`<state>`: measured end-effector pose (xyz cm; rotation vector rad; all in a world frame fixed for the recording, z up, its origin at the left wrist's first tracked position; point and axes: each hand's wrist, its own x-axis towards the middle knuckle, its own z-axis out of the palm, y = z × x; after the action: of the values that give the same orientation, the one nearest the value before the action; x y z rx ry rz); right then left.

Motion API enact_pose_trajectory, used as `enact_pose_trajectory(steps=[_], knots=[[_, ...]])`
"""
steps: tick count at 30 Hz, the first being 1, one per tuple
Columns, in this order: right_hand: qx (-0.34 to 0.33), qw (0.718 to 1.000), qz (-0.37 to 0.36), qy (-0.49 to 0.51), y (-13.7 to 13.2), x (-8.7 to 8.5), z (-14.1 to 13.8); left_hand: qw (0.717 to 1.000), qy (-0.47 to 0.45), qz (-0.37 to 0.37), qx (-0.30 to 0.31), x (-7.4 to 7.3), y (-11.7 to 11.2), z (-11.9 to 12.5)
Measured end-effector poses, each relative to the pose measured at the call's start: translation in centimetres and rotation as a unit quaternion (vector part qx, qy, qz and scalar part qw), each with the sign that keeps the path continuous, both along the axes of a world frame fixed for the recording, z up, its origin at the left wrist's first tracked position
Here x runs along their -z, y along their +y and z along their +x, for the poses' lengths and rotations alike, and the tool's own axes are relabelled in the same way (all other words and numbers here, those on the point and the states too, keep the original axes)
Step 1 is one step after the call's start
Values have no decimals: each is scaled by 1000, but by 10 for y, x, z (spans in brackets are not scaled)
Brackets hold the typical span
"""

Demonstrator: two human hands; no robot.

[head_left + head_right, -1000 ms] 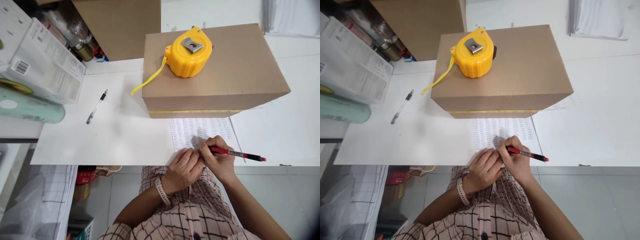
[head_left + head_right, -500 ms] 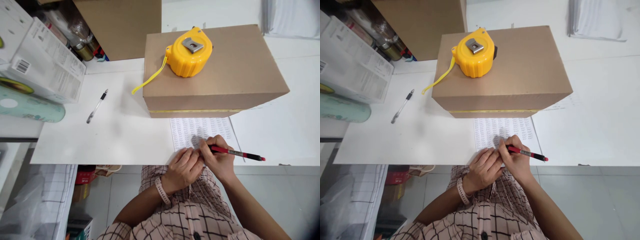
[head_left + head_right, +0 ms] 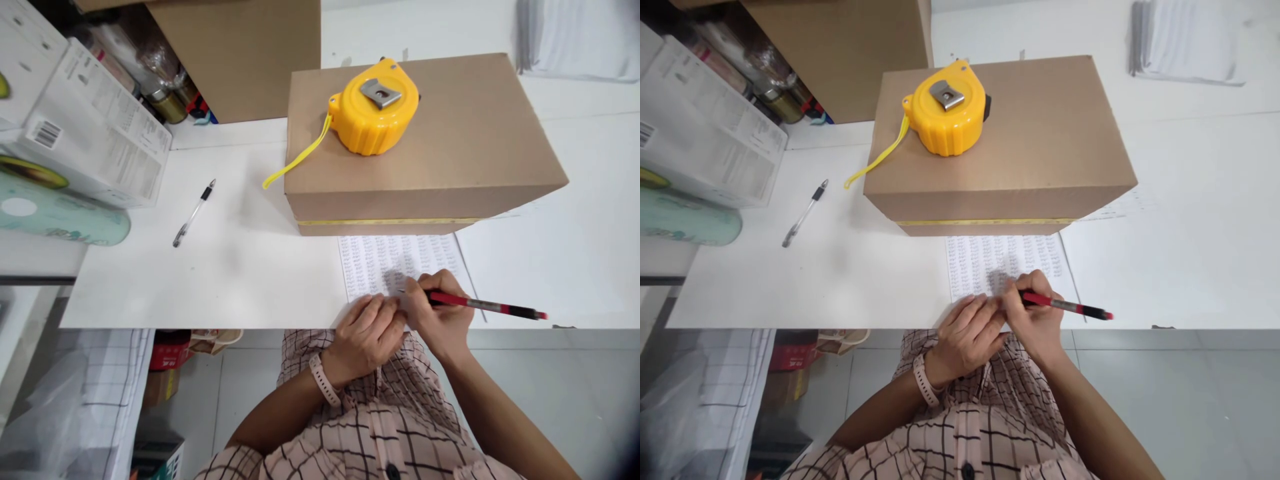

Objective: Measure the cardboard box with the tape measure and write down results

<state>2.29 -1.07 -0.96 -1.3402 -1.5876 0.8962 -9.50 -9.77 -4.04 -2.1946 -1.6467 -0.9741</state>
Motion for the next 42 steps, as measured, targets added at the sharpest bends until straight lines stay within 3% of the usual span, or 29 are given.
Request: enact_pose_trajectory(steps=[4,8,11,13,16,18,21,24,26,28,31,33,35,37,38,40,42], knots=[[66,997,22,26,8,3,15,1000,4,-1,7,0,0,0],[129,981,94,-112,31,8,56,1000,2,10,6,-1,2,-1],[72,953,179,-235,53,8,91,1000,-5,17,7,-2,2,-1],[4,932,191,-307,65,10,107,1000,-16,13,11,-4,1,1],[-12,911,209,-355,76,17,117,995,-91,-18,21,-15,-2,4],[2,909,223,-352,79,23,117,985,-165,-37,30,-33,0,0],[-6,910,230,-344,83,31,116,983,-179,21,29,-79,17,-20],[-9,913,231,-337,87,37,118,985,-104,137,-30,-131,56,-50],[-11,916,229,-331,89,40,120,980,-81,161,-79,-156,90,-71],[-14,921,223,-320,91,43,121,983,-87,104,-128,-169,123,-87],[-13,931,213,-296,91,42,120,980,-119,-36,-157,-171,153,-99],[19,939,218,-266,86,35,118,971,-171,-75,-148,-169,156,-99],[91,945,235,-209,77,21,114,951,-278,-89,-100,-168,147,-94],[137,958,221,-122,67,-2,106,902,-413,-129,-7,-170,132,-85],[128,971,191,-69,63,-16,101,870,-466,-156,41,-172,124,-80],[49,994,80,48,58,-50,86,823,-524,-196,101,-179,113,-70],[-95,977,-28,186,60,-85,68,805,-542,-214,113,-185,106,-63]])
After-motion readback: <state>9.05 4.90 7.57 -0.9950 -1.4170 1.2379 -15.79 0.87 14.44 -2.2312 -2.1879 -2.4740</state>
